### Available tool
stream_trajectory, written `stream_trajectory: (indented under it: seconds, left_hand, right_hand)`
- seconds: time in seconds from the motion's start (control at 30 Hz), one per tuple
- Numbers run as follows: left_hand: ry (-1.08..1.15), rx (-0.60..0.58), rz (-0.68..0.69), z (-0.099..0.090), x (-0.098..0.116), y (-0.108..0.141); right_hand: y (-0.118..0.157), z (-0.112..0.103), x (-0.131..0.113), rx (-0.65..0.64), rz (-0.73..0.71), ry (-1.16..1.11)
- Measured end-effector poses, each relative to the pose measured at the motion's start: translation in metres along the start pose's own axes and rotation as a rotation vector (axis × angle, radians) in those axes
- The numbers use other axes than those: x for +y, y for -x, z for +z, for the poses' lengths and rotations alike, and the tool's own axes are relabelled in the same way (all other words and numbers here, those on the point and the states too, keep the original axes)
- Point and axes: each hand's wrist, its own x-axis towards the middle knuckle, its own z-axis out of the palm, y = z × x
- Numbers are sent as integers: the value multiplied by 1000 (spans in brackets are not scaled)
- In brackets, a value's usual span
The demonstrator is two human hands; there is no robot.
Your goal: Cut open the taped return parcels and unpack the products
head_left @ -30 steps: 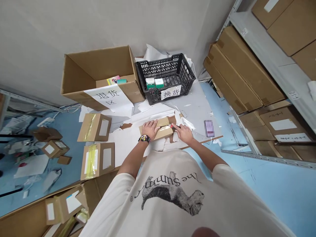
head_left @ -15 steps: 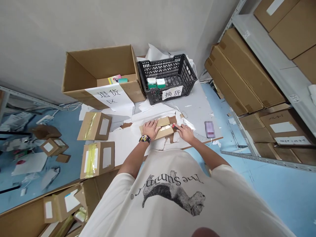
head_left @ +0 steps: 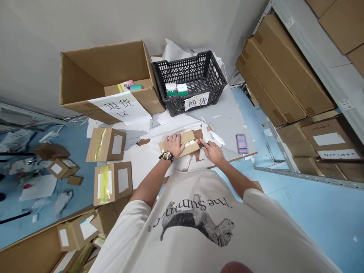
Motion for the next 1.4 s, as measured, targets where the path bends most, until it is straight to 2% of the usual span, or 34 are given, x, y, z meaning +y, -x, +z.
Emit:
stream_trajectory:
  seconds: [0.17, 0.3, 0.53, 0.6, 0.77, 0.83, 1.03, 1.1, 1.17, 1.23, 1.37, 1.4]
  left_hand:
    - [0, -69, 11, -2, 15, -16]
    - [-7, -67, 37, 1, 11, -21]
    - [8, -50, 85, 1, 5, -19]
    - [3, -53, 87, 1, 6, -18]
    - [-25, -60, 90, 2, 8, -18]
    - [-24, -60, 94, 2, 7, -20]
    - [-12, -66, 117, -1, 3, -24]
    - [2, -71, 116, 0, 4, -22]
    - [19, -76, 105, 0, 6, -19]
    - [41, -89, 101, 0, 7, -14]
    - [118, -170, 161, -1, 6, -3]
    - [132, -180, 171, -2, 5, -2]
  right_hand:
    - [5, -1, -1, -20, 38, -30]
    - [9, -10, -2, -48, 41, -18]
    - [-2, -11, -28, -34, 88, -54]
    - [-6, -11, -22, -33, 75, -43]
    - [-15, -14, 14, -31, -55, 32]
    - [-19, -15, 18, -21, -66, 33]
    - [-8, -11, -16, -16, 73, -75]
    - [0, -11, -19, -23, 69, -63]
    - [2, -12, -10, -21, 22, -29]
    - [1, -14, 9, -9, 22, -10]
    - [-9, -21, 61, 98, 297, -50]
    - [-10, -23, 72, 125, 324, -74]
